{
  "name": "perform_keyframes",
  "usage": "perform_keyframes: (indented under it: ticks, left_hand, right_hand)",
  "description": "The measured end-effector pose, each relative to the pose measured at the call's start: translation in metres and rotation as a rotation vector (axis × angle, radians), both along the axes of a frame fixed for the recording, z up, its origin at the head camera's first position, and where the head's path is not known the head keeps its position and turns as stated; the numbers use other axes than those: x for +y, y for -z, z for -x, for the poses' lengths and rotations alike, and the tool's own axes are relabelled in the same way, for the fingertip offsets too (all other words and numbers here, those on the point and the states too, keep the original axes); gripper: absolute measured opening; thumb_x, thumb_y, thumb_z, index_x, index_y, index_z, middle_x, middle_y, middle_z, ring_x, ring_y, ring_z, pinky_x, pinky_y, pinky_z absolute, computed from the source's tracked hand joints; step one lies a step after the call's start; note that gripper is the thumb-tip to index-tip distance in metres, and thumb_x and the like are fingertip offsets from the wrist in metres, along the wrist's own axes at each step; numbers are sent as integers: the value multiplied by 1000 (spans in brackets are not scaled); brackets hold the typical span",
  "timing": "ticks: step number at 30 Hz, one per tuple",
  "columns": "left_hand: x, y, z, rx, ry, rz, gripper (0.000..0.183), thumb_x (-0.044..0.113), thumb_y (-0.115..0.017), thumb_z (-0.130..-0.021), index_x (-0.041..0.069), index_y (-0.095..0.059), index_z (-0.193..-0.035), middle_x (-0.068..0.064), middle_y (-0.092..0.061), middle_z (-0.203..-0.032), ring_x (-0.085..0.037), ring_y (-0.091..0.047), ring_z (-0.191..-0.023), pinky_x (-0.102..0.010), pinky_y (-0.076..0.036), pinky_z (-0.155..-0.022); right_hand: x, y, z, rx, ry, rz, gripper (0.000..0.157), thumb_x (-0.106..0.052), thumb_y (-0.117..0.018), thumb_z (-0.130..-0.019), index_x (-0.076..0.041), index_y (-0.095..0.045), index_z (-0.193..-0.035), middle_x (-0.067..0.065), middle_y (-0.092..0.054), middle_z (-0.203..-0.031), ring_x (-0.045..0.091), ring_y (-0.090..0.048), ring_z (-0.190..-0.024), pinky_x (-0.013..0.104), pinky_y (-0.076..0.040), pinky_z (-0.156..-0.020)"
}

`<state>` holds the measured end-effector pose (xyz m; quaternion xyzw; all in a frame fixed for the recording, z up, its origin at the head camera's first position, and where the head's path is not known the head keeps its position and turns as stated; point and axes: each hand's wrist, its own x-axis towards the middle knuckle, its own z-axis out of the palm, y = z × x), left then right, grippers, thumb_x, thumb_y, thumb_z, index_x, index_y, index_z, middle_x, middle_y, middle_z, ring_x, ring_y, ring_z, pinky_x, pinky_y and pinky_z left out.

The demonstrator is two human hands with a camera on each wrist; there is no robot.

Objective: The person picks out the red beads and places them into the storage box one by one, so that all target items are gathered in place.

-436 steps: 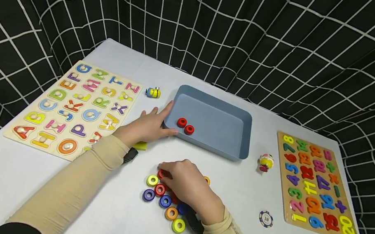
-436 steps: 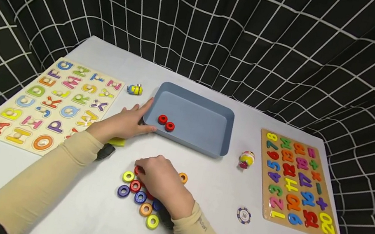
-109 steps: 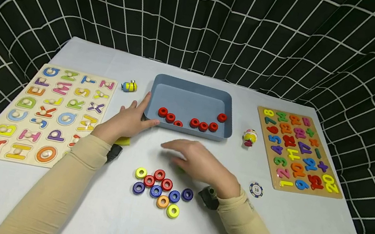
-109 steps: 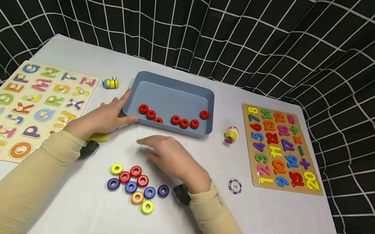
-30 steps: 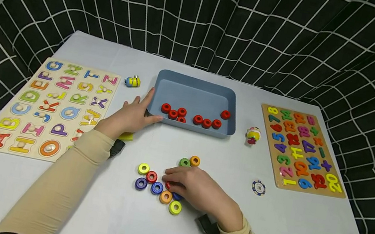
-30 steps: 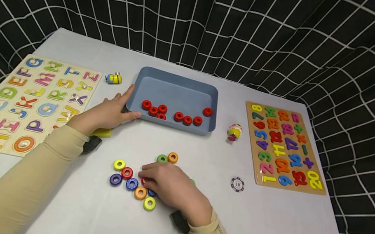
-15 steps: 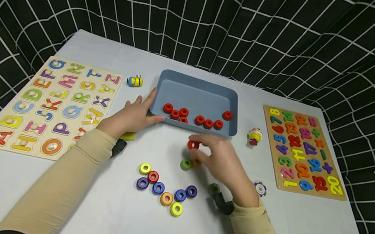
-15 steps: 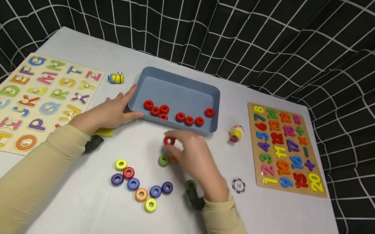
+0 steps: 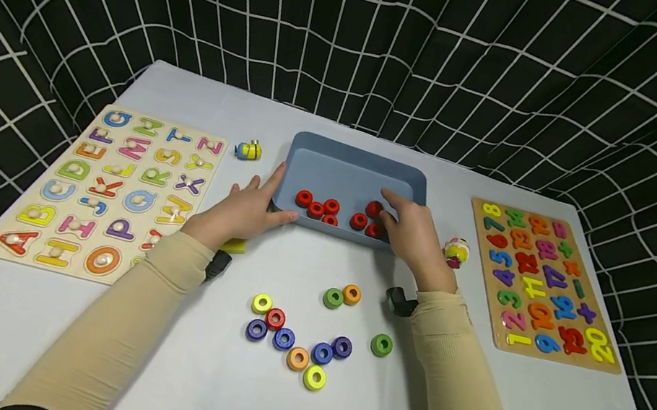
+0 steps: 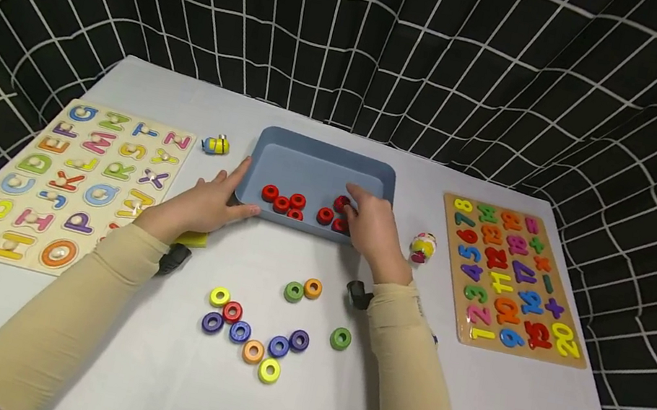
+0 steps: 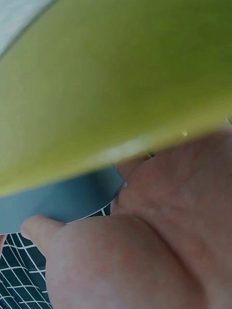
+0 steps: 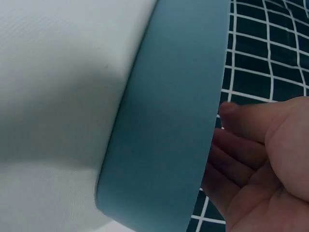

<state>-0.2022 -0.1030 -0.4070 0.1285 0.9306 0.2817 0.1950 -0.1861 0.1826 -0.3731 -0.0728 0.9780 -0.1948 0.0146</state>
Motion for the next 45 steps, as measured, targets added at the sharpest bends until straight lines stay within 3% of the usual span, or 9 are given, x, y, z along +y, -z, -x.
perform_keyframes:
  ticks: [11,15,18,22,25,32,36,40,45]
  left_hand:
    - [-2,-9,3,13,1,16,98,65,-49,-90,30,16,-153,-25,-14,-159,-41,-6,-149,-61,-4,-119]
    - [-2,-8,3,9,-2,29,98,65,-48,-90,30,17,-153,-26,-13,-159,-42,-6,-149,-62,-6,-118]
    - [-2,-7,4,12,-2,34,97,66,-48,-90,30,17,-153,-26,-13,-159,-41,-6,-149,-62,-5,-118]
    - [-2,-7,2,9,-1,31,97,66,-48,-89,31,18,-152,-26,-12,-159,-42,-6,-149,-62,-6,-118]
    - [-2,-8,1,6,-8,18,97,66,-48,-89,32,17,-152,-26,-11,-159,-43,-5,-149,-63,-7,-118]
    - [-7,-5,3,13,-18,10,97,65,-50,-89,32,16,-153,-23,-15,-160,-39,-4,-150,-60,-3,-119]
    - [-10,-3,4,12,-20,13,97,65,-49,-89,33,17,-152,-21,-15,-160,-37,-4,-150,-59,-2,-120]
    - [-11,-2,4,6,-26,10,97,65,-50,-89,32,16,-153,-23,-15,-160,-38,-4,-150,-60,-3,-119]
    - [-11,-3,5,12,-28,19,98,65,-49,-89,30,15,-153,-22,-16,-160,-38,-5,-150,-60,-3,-119]
  right_hand:
    - [-16,-17,-27,37,-9,79,42,-15,-60,-95,-18,-56,-137,10,-66,-122,20,-46,-58,31,-41,-55]
    - [-35,-23,-48,46,-158,109,37,-16,-63,-93,-15,-62,-131,6,-66,-127,21,-67,-88,37,-56,-79]
    - [-53,-23,-68,-3,-312,110,35,-19,-66,-92,-14,-65,-126,2,-67,-125,19,-63,-117,39,-52,-98]
    - [-74,-15,-96,-108,-476,64,35,-23,-67,-91,-15,-65,-125,-2,-68,-124,13,-62,-118,33,-50,-100]
    - [-88,-7,-112,-165,-527,13,34,-27,-65,-93,-14,-66,-124,-3,-69,-121,11,-63,-116,30,-50,-100]
    - [-114,2,-132,-136,-493,-142,25,-32,-67,-91,-15,-70,-109,-5,-71,-103,8,-66,-96,26,-55,-86]
    - [-120,5,-132,-124,-428,-112,15,-29,-67,-90,-15,-70,-96,-8,-66,-87,5,-57,-76,21,-52,-71]
    - [-116,4,-127,-124,-365,-51,16,-26,-68,-89,-14,-71,-99,-7,-66,-87,5,-55,-74,21,-50,-70]
    - [-92,-6,-101,13,-256,41,27,-17,-69,-88,-12,-71,-114,-1,-72,-103,11,-66,-88,29,-56,-78]
